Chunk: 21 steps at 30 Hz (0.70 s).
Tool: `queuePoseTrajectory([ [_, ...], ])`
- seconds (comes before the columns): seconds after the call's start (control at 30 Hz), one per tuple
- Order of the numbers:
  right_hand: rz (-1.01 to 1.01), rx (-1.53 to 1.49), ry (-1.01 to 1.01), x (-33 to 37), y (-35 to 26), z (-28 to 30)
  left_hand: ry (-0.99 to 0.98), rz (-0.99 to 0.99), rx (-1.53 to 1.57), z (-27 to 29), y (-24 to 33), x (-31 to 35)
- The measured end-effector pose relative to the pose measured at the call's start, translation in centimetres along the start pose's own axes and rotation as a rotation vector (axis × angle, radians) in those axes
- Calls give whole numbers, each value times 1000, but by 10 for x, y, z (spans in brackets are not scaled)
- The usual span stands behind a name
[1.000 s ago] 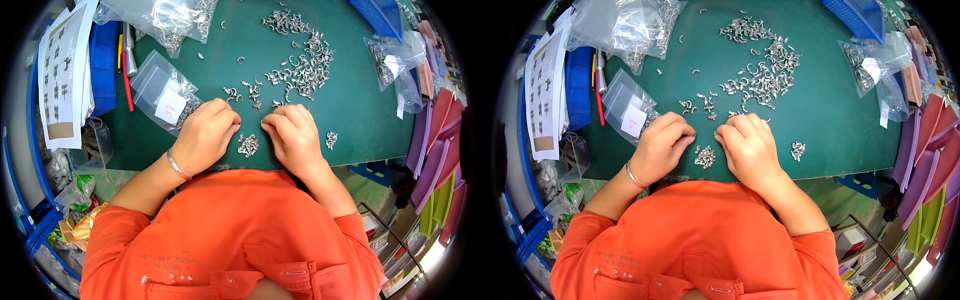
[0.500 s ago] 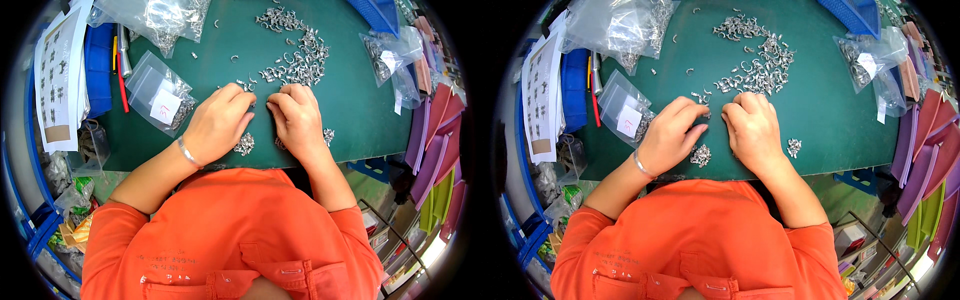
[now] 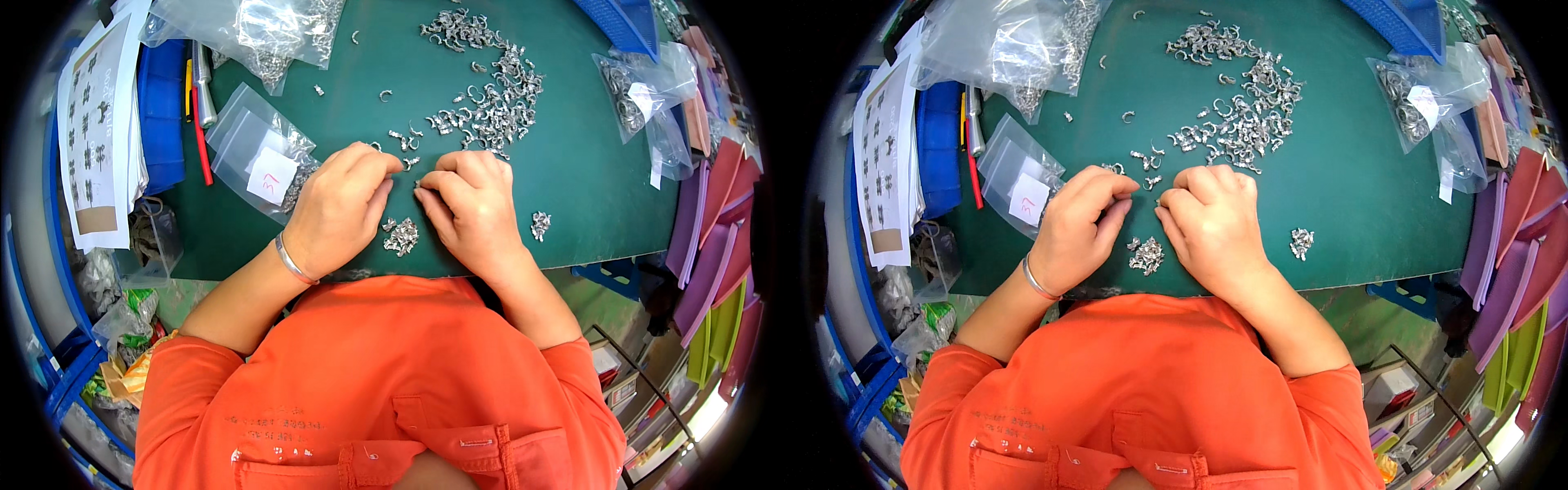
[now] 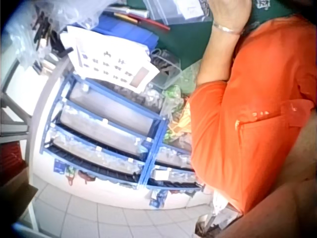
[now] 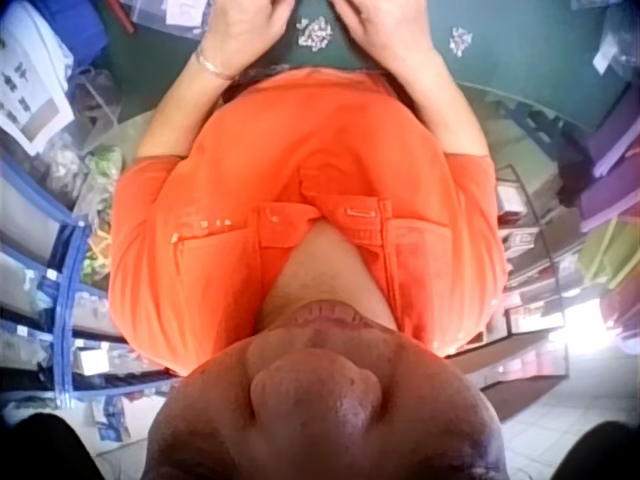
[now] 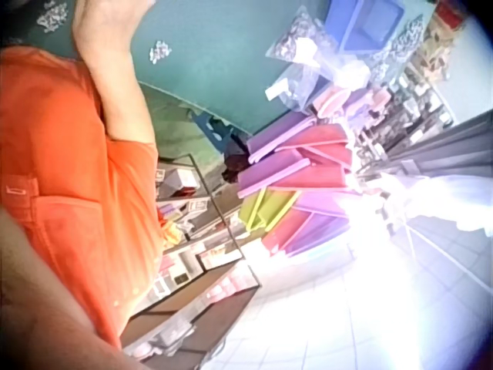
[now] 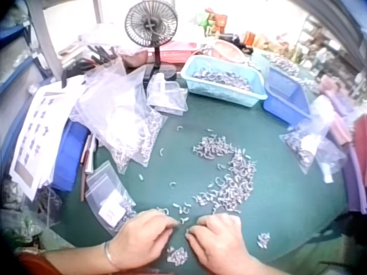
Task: The person sits at a green workbench and repeatedly picks up small silver metal hooks and jump rings, then links them together by hand. They occasionally place assembled pieces into a clear plastic bag and continue assembling more components from the scattered pile.
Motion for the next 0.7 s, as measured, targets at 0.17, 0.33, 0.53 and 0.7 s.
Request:
queuePoseTrajectory([
  [0.17, 9, 31, -6, 2, 1, -2, -37, -40, -14, -14, 8, -1],
  [0.33, 16, 53, -11, 4, 1, -2, -50, -87, -89, -24, 7, -4],
  [0.53, 22, 62, 11, 4, 2, 3, -6, -42, -34, -9, 4, -1],
  [0.7, 9, 9, -20, 1, -2, 5, -57, 30, -96, -1, -1, 5],
])
Point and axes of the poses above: each hand's wrist, its own x-axis away from the middle knuckle, its own z-axis out of the back of the hand, y = z × x, the point moved 10 cm from there along -x, towards the middle knuckle, and after that the axes turned 2 degrees about -y, right-handed, at the moved point
